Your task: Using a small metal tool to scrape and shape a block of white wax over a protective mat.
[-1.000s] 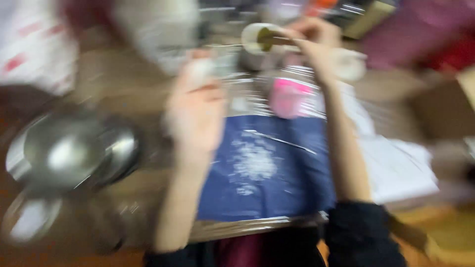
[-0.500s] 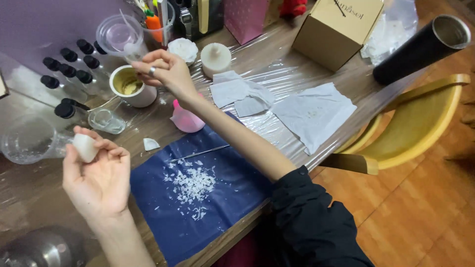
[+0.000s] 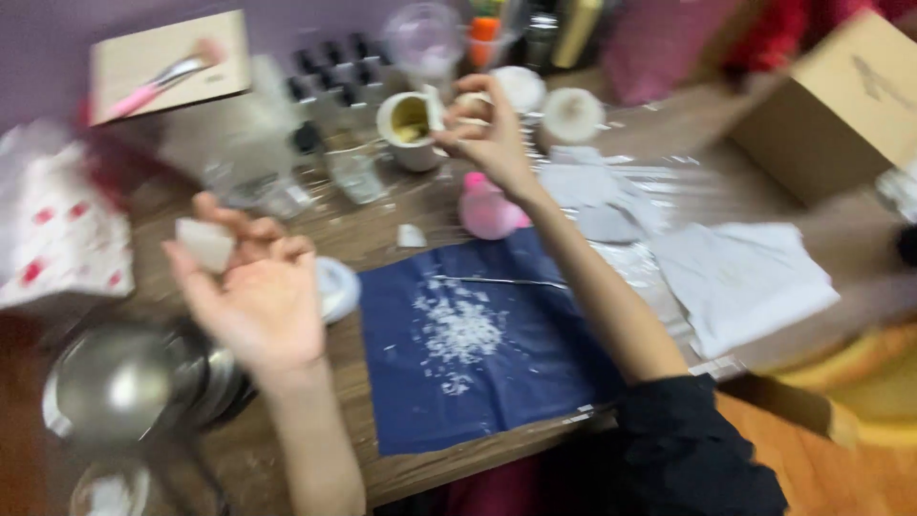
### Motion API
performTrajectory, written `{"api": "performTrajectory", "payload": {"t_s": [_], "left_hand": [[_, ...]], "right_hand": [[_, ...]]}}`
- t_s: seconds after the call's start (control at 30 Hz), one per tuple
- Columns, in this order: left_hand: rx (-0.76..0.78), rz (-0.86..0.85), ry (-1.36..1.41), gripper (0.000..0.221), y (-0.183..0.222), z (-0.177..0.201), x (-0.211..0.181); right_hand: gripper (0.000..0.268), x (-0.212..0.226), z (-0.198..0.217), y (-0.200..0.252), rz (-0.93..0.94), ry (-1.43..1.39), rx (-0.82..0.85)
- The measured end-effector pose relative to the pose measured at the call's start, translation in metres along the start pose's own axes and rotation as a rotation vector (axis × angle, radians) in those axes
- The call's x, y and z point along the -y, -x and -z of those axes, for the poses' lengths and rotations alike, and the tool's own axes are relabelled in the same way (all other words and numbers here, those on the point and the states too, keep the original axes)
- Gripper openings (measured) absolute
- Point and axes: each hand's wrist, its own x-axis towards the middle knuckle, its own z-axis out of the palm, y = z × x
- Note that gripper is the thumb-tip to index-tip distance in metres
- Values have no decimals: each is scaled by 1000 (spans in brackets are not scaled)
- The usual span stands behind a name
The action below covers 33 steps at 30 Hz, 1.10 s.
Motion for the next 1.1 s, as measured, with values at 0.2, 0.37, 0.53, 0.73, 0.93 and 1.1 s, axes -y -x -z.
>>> {"api": "performTrajectory", "payload": {"t_s": [0.2,0.37,0.53,0.73,0.93,1.1], "left_hand": [[-20,175,142,38,-16,26,24],[-33,235,135,38,-19,39,57],[-90,194,-4,44,-3,12,52],[-35,-112,-153,26,6,-2,38],[240,-484,-1077,22,34,41,33],[412,-700,-1892,26,52,104,57]], "right_hand": [[70,-30,2,1,-68,256,81],[61,-21,3,-1,-121,331,93],[51,-12,19,1,-79,258,-47],[34,16,42,41,-186,-33,-128],[9,3,60,109,-147,118,-113],[7,12,21,159,-252,280,127]]}}
